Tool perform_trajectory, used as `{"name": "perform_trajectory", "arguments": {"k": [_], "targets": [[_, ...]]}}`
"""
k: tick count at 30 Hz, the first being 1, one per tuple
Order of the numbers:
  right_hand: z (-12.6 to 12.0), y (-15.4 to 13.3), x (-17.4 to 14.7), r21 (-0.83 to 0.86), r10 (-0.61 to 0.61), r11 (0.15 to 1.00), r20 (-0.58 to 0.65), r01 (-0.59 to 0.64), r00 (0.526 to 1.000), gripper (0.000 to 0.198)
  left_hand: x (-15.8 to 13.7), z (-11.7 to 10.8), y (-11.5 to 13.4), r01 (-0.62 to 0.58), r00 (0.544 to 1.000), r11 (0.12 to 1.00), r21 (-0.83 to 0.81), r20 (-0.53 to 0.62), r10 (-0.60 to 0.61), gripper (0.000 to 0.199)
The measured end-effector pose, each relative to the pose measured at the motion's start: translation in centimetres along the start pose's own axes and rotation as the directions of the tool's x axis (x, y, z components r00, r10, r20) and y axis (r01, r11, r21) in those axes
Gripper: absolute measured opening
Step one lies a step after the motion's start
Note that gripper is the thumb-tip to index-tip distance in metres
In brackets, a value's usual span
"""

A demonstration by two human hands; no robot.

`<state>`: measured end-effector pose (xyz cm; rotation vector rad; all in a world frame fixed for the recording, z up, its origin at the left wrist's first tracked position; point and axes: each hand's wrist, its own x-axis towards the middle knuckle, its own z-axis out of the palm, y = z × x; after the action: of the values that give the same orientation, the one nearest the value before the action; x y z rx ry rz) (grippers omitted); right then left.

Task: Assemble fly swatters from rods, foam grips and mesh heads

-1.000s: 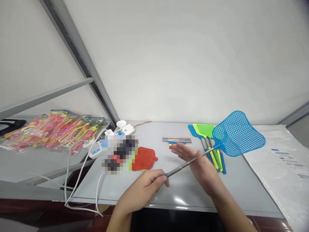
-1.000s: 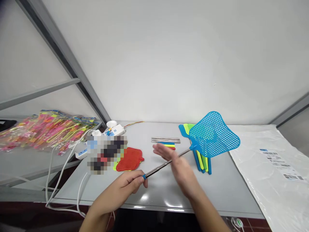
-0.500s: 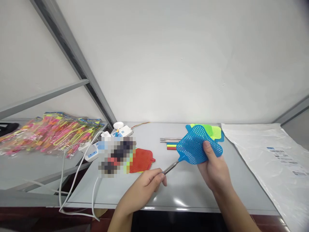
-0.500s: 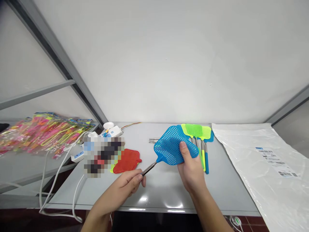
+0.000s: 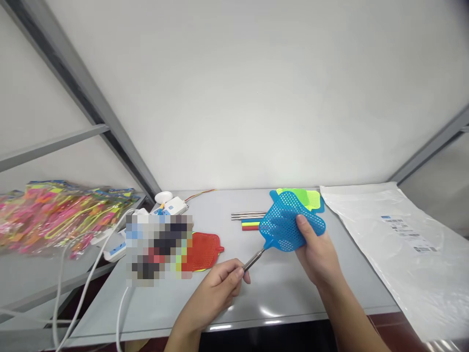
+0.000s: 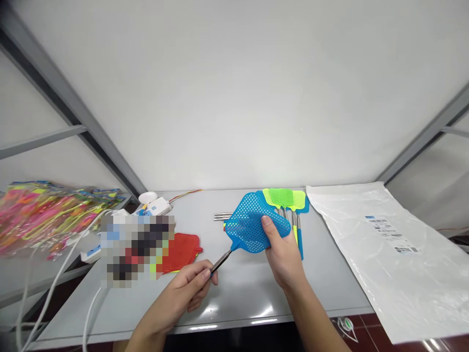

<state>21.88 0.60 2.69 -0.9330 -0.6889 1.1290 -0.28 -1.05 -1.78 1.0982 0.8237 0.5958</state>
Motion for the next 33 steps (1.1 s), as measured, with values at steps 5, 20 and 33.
{"name": "perform_trajectory", "arguments": {"k": [5,20,33], "targets": [[0.3,2.2,-1.1,-0.331,0.027,0.941,0.284,0.071,0.958,0.038,3.2,3.4,-0.2,-0.091,0.992,0.946,-0.312,-0.115,0.057,0.032],[-5.0,1.3,-1.4,-0.954,-0.232,0.197,0.179,0.226,0.956,0.029,12.0,11.4,3.3,-0.213,0.97,0.941,-0.263,-0.171,0.172,0.033],[-10.2,0.1,4.2,-0.945,-0.136,-0.072,-0.308,-0.319,0.942,0.034,8.5,5.8,0.9,-0.353,0.805,0.723,0.594,-0.202,0.558,0.022]]}}
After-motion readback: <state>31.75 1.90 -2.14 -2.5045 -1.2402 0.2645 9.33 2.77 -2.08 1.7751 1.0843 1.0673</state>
